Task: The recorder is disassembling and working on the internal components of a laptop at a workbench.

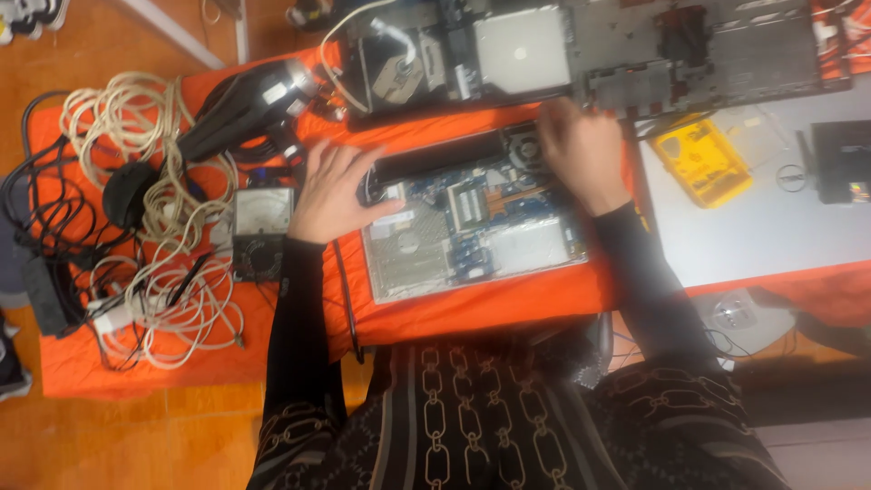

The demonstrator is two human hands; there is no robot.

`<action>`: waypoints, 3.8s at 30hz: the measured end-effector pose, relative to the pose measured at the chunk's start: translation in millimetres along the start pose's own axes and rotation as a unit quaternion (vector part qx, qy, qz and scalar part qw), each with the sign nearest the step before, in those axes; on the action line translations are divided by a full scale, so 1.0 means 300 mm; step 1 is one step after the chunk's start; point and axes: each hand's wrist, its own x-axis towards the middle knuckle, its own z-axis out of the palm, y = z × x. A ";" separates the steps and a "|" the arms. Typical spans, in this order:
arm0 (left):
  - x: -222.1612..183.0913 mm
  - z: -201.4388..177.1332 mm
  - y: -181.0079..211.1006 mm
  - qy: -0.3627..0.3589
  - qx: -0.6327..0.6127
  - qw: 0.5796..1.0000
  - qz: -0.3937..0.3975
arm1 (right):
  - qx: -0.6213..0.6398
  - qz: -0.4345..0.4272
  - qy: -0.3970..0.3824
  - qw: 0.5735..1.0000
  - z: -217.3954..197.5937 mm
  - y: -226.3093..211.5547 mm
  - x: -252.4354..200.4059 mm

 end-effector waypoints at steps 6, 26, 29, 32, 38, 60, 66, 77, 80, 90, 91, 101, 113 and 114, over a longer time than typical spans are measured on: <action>0.010 -0.010 -0.002 0.040 0.028 0.998 0.039 | -0.059 -0.006 -0.001 0.998 0.008 0.026 -0.010; 0.003 0.040 -0.018 0.088 -0.017 0.993 0.075 | -0.066 -0.005 -0.014 0.998 -0.010 0.019 -0.015; 0.008 0.047 -0.015 0.075 -0.011 0.994 0.084 | -0.063 0.003 -0.010 0.998 -0.007 0.016 -0.014; 0.017 0.030 -0.002 0.064 -0.003 0.995 0.082 | -0.065 0.007 -0.006 0.998 0.004 0.016 -0.015; 0.028 0.018 0.029 0.078 -0.014 0.994 0.075 | -0.077 0.008 -0.001 0.997 0.016 0.018 -0.013; 0.038 0.037 0.050 0.123 -0.023 0.989 0.081 | -0.066 0.027 -0.016 0.997 0.015 0.009 -0.008; 0.043 0.046 0.063 0.082 -0.007 0.993 0.082 | -0.022 0.013 0.017 1.000 -0.032 -0.023 0.008; 0.044 0.044 0.097 0.052 -0.023 0.995 0.085 | 0.102 -0.155 -0.143 0.972 -0.036 -0.117 0.018; 0.045 0.040 0.101 0.047 -0.025 0.995 0.083 | 0.080 -0.167 -0.156 0.970 -0.039 -0.122 0.021; 0.050 0.059 0.120 0.034 -0.011 0.995 0.089 | 0.088 -0.195 -0.184 0.959 -0.036 -0.117 0.022; 0.052 0.062 0.127 0.034 -0.011 0.995 0.088 | 0.088 -0.196 -0.185 0.959 -0.034 -0.121 0.020; 0.073 0.078 0.168 0.035 -0.038 0.996 0.071 | 0.113 -0.206 -0.208 0.949 -0.025 -0.153 0.013; 0.118 0.110 0.198 0.026 -0.077 0.996 0.045 | 0.159 -0.166 -0.216 0.949 0.029 -0.188 -0.010; 0.120 0.108 0.200 0.029 -0.068 0.996 0.042 | 0.160 -0.161 -0.218 0.949 0.039 -0.187 -0.013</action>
